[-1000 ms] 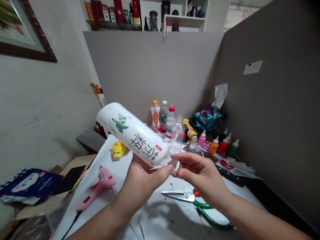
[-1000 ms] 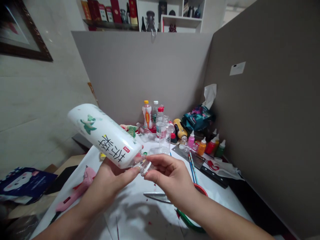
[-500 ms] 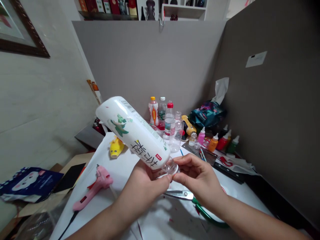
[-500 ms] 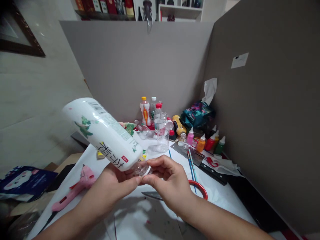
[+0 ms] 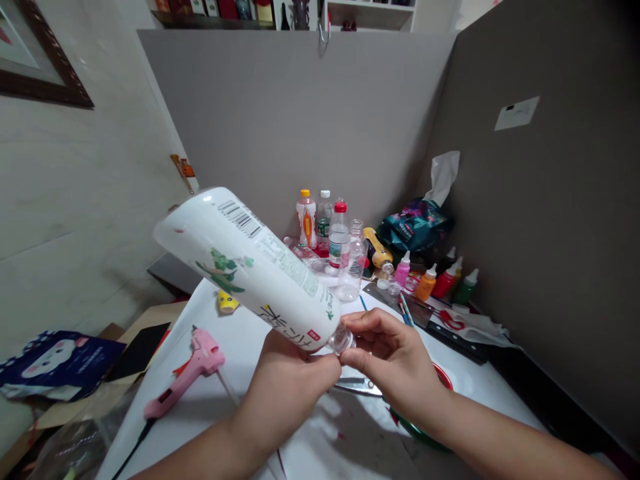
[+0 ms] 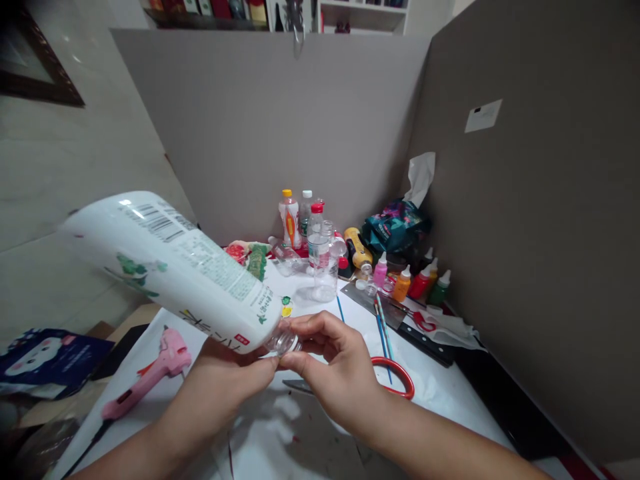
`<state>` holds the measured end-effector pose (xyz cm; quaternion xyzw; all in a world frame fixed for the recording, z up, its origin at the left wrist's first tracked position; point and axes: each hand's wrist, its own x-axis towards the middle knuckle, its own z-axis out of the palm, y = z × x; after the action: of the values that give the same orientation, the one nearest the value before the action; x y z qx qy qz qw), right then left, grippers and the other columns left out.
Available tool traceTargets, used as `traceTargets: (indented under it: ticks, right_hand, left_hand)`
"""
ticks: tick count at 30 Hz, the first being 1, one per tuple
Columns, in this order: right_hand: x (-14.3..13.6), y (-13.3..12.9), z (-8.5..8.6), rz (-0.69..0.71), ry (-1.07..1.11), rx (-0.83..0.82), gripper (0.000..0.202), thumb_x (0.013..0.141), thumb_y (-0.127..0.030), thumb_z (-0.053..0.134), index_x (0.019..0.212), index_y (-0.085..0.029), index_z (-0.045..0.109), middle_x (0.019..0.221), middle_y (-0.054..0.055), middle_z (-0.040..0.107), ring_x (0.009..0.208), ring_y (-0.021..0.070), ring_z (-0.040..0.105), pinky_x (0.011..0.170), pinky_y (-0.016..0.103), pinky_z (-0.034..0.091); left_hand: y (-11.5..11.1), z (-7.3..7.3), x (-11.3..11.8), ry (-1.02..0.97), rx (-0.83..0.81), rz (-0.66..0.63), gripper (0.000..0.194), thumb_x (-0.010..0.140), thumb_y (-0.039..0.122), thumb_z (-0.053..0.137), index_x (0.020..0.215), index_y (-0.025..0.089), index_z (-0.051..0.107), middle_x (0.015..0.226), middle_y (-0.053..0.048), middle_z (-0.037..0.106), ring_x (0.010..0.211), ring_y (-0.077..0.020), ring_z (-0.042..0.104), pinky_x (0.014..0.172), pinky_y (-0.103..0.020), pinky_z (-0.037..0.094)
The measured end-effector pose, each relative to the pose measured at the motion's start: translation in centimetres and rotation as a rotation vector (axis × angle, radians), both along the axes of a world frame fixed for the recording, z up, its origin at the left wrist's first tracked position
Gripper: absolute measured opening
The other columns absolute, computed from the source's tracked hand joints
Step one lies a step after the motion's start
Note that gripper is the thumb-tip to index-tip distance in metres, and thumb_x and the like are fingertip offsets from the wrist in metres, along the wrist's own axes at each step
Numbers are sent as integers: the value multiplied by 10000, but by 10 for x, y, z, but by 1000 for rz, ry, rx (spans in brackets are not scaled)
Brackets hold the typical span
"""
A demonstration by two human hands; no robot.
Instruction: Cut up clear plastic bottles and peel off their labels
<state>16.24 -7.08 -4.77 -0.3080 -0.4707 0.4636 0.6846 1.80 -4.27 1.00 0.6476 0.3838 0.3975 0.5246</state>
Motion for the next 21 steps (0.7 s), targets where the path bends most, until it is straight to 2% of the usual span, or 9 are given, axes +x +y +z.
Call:
traceTargets:
  ticks: [5,16,21]
  right_hand:
    - [0,-1,-3,-15,-32,36,266,710,-136,869,902,-267,739,990,-22,767,955,113,719,848,186,575]
    - [3,-3,-3,-23,-102,90,285,748,-108,837,947,-282,730,1023,-28,764,987,101,712,891,184,561]
    - [3,-2,-3,-15,-73,92,279,731,-123,853,930,-280,738,1013,-27,767,990,106,713,883,182,563]
  left_hand:
    - [0,1,2,-13,14,55,267,609,85,619,842,176,714,883,-5,795,873,-212,733,794,-250,566]
    - [0,-1,4,3,66,136,320,566,139,585,867,201,677,922,-17,803,916,-221,748,849,-272,582]
    - [0,-4,2,81,131,150,285,580,155,567,838,219,670,902,-16,804,903,-225,752,850,-291,591]
